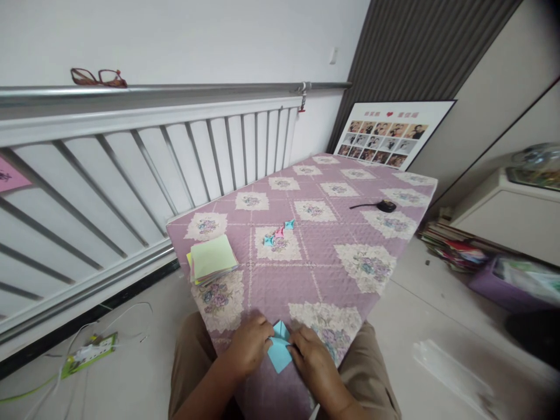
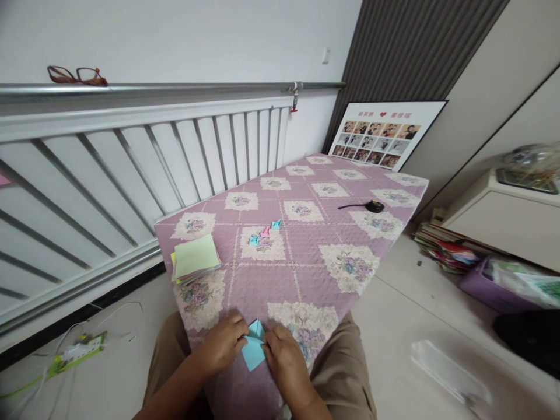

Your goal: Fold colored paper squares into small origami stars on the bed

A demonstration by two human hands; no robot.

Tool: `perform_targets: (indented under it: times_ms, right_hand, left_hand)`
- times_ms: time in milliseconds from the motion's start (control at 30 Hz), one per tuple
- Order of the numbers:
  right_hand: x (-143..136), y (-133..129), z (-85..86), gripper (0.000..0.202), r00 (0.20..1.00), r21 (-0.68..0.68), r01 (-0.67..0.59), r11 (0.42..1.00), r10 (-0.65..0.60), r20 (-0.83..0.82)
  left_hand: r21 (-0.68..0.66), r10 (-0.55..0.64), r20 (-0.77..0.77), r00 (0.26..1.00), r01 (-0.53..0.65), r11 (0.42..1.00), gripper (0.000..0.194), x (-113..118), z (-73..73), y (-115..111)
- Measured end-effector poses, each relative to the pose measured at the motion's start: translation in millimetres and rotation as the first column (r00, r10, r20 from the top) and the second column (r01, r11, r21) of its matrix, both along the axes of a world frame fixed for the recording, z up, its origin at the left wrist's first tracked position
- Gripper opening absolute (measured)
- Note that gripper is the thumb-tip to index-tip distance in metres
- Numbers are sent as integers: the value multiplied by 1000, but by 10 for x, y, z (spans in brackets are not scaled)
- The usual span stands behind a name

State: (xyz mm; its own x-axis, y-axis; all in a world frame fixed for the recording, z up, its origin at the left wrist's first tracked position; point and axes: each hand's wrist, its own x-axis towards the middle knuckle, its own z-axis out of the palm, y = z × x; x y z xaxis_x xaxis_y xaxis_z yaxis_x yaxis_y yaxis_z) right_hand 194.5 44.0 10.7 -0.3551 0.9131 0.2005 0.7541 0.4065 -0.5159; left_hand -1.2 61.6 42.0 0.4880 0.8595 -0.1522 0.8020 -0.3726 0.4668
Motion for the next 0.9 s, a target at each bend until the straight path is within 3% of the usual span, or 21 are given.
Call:
perform_targets:
  times_ms: [300, 533, 900]
  right_hand:
    - [31, -14, -105, 24, 998, 115, -52, 992, 48, 39]
    - [64, -54, -75, 26, 995, 141, -94, 985, 86, 58]
    - [94, -118, -9, 24, 989, 113, -132, 985, 124, 78]
  left_hand:
    - [85, -60, -96, 994, 68, 994, 16, -19, -143, -79]
    - [167, -66, -176, 982, 96, 981, 15, -60, -301, -146]
    - [222, -115, -207, 971, 162, 962, 16, -117, -279, -206]
